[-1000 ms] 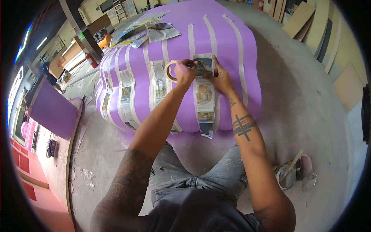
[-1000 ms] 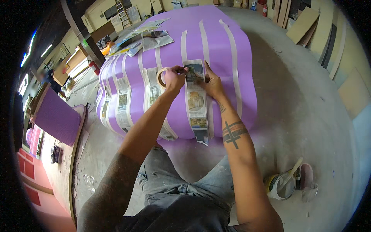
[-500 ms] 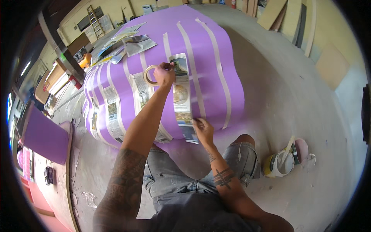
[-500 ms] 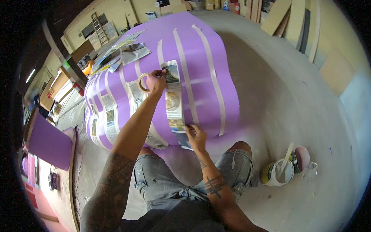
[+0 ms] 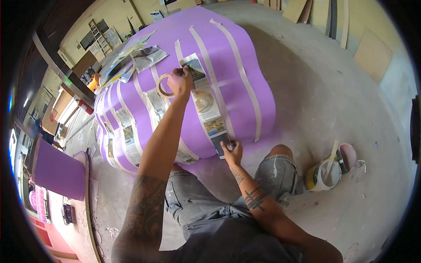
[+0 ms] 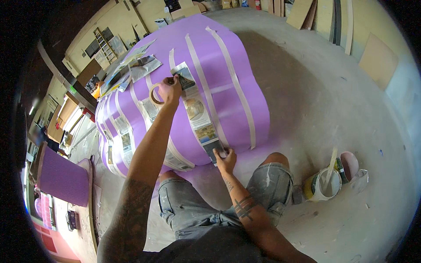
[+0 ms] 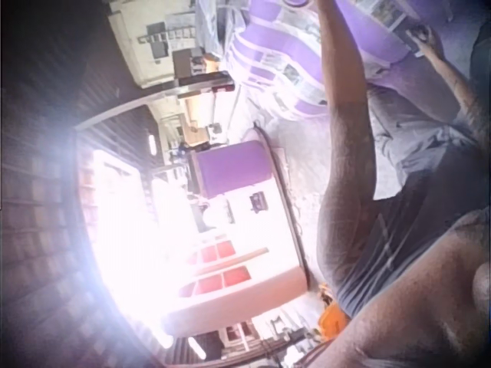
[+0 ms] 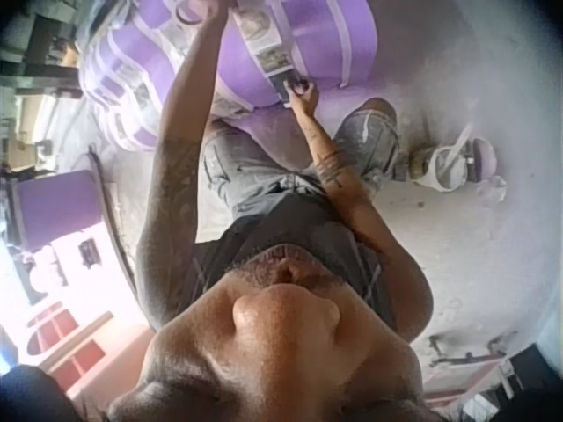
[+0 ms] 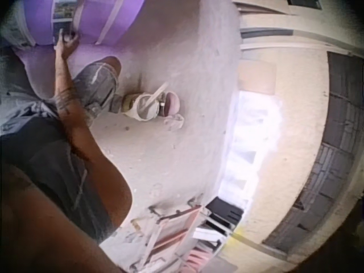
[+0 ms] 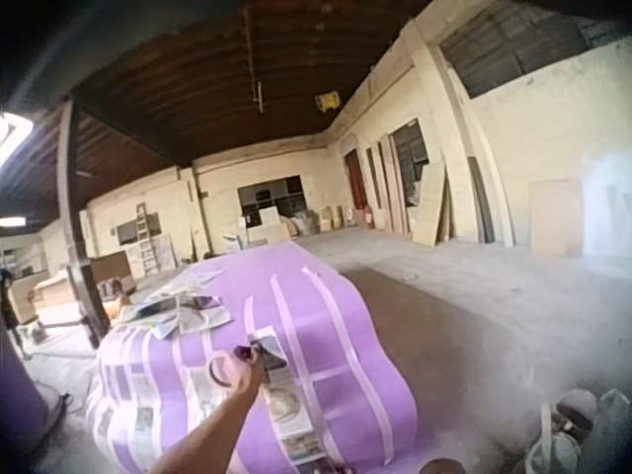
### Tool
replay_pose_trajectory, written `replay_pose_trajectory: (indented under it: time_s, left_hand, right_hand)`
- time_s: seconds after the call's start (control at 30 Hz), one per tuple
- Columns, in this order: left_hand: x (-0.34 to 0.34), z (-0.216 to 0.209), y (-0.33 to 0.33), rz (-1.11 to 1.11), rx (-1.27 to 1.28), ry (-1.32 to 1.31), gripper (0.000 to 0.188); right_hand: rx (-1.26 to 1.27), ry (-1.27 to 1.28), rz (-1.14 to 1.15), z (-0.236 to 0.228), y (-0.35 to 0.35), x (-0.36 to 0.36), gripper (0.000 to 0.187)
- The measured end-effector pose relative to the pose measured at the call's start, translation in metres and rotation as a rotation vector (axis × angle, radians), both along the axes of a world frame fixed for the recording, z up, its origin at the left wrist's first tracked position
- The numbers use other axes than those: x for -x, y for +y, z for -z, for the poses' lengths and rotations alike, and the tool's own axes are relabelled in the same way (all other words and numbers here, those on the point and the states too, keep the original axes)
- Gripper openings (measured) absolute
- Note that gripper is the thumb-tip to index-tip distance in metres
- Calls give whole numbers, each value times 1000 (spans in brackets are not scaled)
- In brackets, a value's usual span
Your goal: The recorder is applying masking tape and newspaper to a piece of purple furniture to prepare it for painting.
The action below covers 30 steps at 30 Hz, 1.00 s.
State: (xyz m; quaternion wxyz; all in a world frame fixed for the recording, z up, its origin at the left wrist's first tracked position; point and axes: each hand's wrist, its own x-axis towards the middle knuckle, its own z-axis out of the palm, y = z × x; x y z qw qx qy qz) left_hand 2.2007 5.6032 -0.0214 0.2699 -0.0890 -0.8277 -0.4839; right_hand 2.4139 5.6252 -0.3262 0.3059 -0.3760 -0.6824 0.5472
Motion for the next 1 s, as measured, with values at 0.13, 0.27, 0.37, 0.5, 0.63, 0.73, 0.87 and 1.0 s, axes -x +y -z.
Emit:
replay_pose_trajectory:
  time_s: [0.13, 0.27, 0.37, 0.5, 0.63, 0.73, 0.87, 1.0]
  left_hand:
    - [4, -1, -6, 7, 35, 53, 34]
    - [11, 1, -3, -15, 89, 56, 34]
    - [18, 5, -10, -56, 90, 0, 34]
    - [17, 3, -3, -42, 103, -25, 33]
    - [20, 5, 3, -52, 115, -4, 32]
    - [23, 11, 4, -38, 138, 24, 31]
    - [26, 17, 0, -17, 120, 50, 31]
    - [29, 16, -2, -19, 106, 35, 31]
  right_hand:
    - [116, -264, -15, 28, -7, -1, 85]
    - [204, -242, -128, 36, -8, -3, 84]
    - [321, -212, -168, 20, -17, -4, 73]
    - [950, -205, -295, 27, -7, -5, 44]
    - [1011, -139, -204, 40, -2, -5, 30]
    - [986, -80, -174, 43, -4, -4, 25]
    - [1046, 3, -163, 37, -6, -5, 18]
    - [1206, 126, -245, 36, -2, -11, 20]
